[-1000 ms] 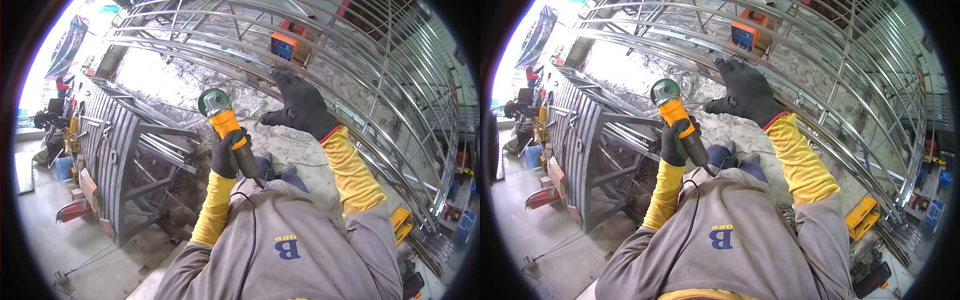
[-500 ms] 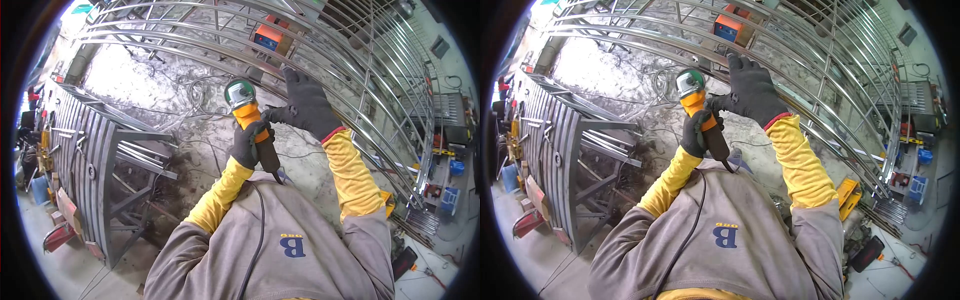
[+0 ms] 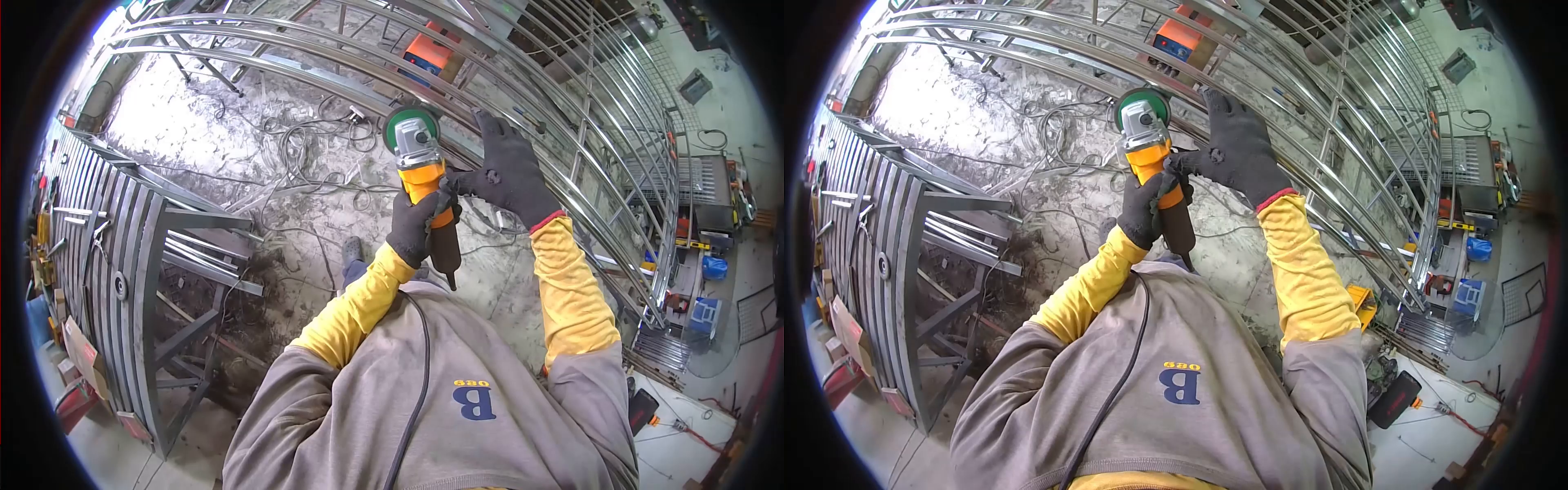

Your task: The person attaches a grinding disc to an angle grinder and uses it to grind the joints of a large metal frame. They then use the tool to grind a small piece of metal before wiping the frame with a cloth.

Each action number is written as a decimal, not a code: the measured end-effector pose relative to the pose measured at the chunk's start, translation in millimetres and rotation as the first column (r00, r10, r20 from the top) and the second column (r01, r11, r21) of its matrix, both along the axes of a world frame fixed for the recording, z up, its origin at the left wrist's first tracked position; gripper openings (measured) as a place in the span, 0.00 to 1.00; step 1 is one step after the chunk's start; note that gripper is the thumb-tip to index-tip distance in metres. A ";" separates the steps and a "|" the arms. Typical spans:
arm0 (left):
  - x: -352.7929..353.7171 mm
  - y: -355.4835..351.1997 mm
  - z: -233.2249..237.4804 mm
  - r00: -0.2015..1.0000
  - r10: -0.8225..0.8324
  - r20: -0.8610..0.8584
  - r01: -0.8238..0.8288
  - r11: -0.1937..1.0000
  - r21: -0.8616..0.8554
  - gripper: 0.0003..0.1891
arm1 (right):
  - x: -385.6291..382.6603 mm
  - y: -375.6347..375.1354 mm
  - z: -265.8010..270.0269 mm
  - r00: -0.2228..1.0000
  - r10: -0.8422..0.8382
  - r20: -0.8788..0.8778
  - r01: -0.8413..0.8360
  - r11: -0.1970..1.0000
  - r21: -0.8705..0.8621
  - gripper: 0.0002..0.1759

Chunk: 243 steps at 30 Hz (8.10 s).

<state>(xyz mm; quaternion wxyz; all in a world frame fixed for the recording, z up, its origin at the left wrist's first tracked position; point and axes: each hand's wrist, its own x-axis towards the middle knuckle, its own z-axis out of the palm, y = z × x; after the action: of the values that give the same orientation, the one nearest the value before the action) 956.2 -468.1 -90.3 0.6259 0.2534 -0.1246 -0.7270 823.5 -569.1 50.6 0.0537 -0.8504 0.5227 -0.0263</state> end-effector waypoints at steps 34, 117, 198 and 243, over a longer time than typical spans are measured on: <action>-3.3 -9.2 -5.5 0.998 0.056 -0.006 -0.056 0.994 -0.094 0.20 | -2.4 -2.2 1.2 0.983 -0.015 0.182 0.007 0.999 0.044 0.65; -56.2 -8.6 -4.7 0.923 0.369 -0.113 -0.356 0.927 0.121 0.18 | -13.9 -39.2 -6.1 0.957 0.280 0.073 -0.283 0.958 0.039 0.67; -88.3 -14.5 7.2 0.925 0.358 -0.127 -0.354 0.934 0.056 0.24 | -22.7 -44.1 -7.3 0.862 0.360 0.357 -0.416 0.905 0.093 0.56; -70.6 -11.4 -12.1 0.866 0.290 -0.407 -0.288 0.955 0.068 0.20 | -20.9 -49.7 -12.8 0.891 0.396 0.223 -0.404 0.915 -0.011 0.57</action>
<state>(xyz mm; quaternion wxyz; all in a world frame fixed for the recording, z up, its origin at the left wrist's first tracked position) 885.5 -479.5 -102.4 0.7389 0.1114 0.0515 -0.6626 802.6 -618.8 37.9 0.1310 -0.9304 0.3276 -0.0996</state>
